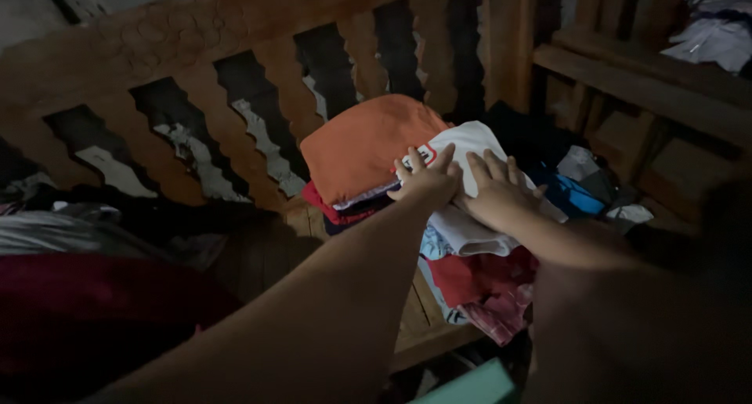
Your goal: The person picks up clothes from a pile, lays them on a wooden bench, and folds them by hand, including a purple garment, an orange shirt, a white t-shirt, and black shorts, stacking each item on a separate pile.
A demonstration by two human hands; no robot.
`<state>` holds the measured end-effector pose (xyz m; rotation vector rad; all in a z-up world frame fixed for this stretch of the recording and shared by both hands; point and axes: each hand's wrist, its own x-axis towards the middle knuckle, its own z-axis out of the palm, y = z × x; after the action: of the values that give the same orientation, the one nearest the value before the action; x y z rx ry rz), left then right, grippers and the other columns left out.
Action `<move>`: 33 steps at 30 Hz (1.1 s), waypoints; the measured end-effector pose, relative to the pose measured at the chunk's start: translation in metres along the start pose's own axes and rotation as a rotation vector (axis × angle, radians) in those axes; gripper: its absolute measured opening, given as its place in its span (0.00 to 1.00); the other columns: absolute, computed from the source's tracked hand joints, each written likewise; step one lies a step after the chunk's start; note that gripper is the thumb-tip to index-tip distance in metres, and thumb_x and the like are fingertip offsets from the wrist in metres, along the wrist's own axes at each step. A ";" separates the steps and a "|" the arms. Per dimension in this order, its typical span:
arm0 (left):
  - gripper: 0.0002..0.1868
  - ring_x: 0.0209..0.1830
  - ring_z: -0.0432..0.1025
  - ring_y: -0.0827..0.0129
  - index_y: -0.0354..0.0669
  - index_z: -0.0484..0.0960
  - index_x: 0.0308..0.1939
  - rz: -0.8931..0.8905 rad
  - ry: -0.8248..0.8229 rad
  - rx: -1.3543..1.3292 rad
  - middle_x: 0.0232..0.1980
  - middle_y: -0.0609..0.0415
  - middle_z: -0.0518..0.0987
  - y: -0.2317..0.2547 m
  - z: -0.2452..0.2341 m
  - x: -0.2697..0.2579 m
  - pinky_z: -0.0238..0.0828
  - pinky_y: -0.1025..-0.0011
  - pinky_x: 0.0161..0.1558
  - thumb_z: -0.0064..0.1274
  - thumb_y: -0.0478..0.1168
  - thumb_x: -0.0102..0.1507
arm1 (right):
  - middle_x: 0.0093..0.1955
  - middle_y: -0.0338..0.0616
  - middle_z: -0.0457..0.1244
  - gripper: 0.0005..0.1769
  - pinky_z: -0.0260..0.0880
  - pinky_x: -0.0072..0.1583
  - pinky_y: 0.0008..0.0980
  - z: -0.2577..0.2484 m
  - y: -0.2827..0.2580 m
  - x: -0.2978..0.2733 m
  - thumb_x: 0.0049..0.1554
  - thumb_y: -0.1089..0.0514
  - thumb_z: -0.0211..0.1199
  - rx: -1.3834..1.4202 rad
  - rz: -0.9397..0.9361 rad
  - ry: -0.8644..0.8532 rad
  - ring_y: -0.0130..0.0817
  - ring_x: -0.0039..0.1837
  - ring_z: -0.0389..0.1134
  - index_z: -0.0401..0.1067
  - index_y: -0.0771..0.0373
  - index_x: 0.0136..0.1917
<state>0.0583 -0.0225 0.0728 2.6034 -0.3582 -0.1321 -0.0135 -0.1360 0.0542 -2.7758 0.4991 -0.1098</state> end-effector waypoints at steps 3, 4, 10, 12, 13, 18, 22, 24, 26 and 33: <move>0.31 0.84 0.25 0.41 0.92 0.51 0.76 -0.062 -0.053 0.085 0.86 0.52 0.31 0.011 -0.001 0.002 0.29 0.17 0.68 0.31 0.67 0.67 | 0.87 0.31 0.27 0.55 0.37 0.72 0.80 -0.003 0.003 -0.005 0.52 0.19 0.53 0.037 -0.007 -0.010 0.47 0.86 0.27 0.34 0.32 0.83; 0.31 0.84 0.23 0.40 0.91 0.50 0.76 -0.069 -0.037 0.081 0.86 0.50 0.30 0.012 -0.001 0.002 0.30 0.18 0.69 0.30 0.68 0.67 | 0.87 0.31 0.26 0.54 0.37 0.72 0.81 -0.003 0.003 -0.005 0.53 0.19 0.52 0.020 -0.019 -0.023 0.47 0.86 0.26 0.33 0.32 0.83; 0.36 0.85 0.24 0.41 0.79 0.47 0.79 0.075 0.187 -0.094 0.85 0.43 0.31 -0.023 0.022 -0.031 0.45 0.31 0.70 0.34 0.66 0.66 | 0.88 0.28 0.27 0.42 0.32 0.73 0.80 0.004 -0.001 -0.009 0.60 0.29 0.42 0.031 -0.027 0.004 0.43 0.86 0.25 0.35 0.31 0.83; 0.39 0.87 0.26 0.45 0.75 0.45 0.80 0.062 0.286 -0.177 0.85 0.41 0.33 -0.025 0.041 -0.057 0.48 0.35 0.70 0.35 0.65 0.65 | 0.88 0.30 0.27 0.40 0.30 0.73 0.81 0.009 0.000 -0.009 0.61 0.32 0.41 0.037 -0.043 0.026 0.44 0.86 0.26 0.36 0.32 0.83; 0.41 0.84 0.28 0.38 0.70 0.41 0.81 -0.040 0.287 -0.329 0.84 0.35 0.33 -0.019 0.050 -0.071 0.45 0.38 0.73 0.37 0.64 0.67 | 0.88 0.30 0.29 0.39 0.28 0.74 0.80 0.012 0.001 -0.008 0.62 0.32 0.40 0.039 -0.036 0.044 0.43 0.86 0.26 0.37 0.33 0.83; 0.44 0.71 0.63 0.28 0.65 0.28 0.86 -0.280 -0.027 -0.664 0.83 0.24 0.32 -0.004 0.020 -0.113 0.66 0.47 0.69 0.32 0.56 0.70 | 0.87 0.37 0.32 0.37 0.23 0.76 0.74 0.039 0.008 0.009 0.64 0.36 0.40 -0.007 -0.088 0.151 0.47 0.85 0.28 0.39 0.38 0.83; 0.36 0.69 0.65 0.34 0.61 0.45 0.79 -0.255 0.063 -0.640 0.76 0.28 0.48 -0.004 0.005 -0.114 0.66 0.52 0.67 0.39 0.53 0.69 | 0.84 0.48 0.42 0.38 0.31 0.78 0.59 0.053 0.004 0.012 0.61 0.49 0.53 0.001 -0.194 0.335 0.52 0.83 0.37 0.48 0.53 0.81; 0.32 0.68 0.66 0.38 0.59 0.54 0.75 -0.261 0.096 -0.621 0.73 0.30 0.55 -0.008 0.008 -0.109 0.66 0.54 0.66 0.42 0.52 0.68 | 0.82 0.50 0.46 0.39 0.35 0.78 0.53 0.053 -0.005 0.003 0.57 0.54 0.58 0.009 -0.215 0.372 0.50 0.83 0.40 0.54 0.56 0.80; 0.28 0.66 0.68 0.41 0.57 0.63 0.71 -0.271 0.133 -0.595 0.69 0.32 0.63 -0.018 0.014 -0.101 0.66 0.57 0.65 0.45 0.50 0.67 | 0.76 0.47 0.58 0.27 0.49 0.77 0.45 0.048 -0.020 -0.008 0.55 0.56 0.64 0.055 -0.346 0.499 0.47 0.78 0.53 0.71 0.56 0.68; 0.18 0.54 0.78 0.47 0.38 0.84 0.52 -0.119 0.519 -0.578 0.51 0.37 0.83 -0.108 -0.002 -0.069 0.73 0.58 0.55 0.50 0.46 0.66 | 0.48 0.46 0.72 0.09 0.73 0.54 0.40 0.054 -0.112 -0.028 0.57 0.58 0.63 0.610 -0.526 0.331 0.43 0.51 0.74 0.78 0.54 0.52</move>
<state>0.0166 0.0884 0.0225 1.9860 0.0270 0.3471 0.0035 -0.0106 0.0387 -2.2119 -0.1908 -0.7174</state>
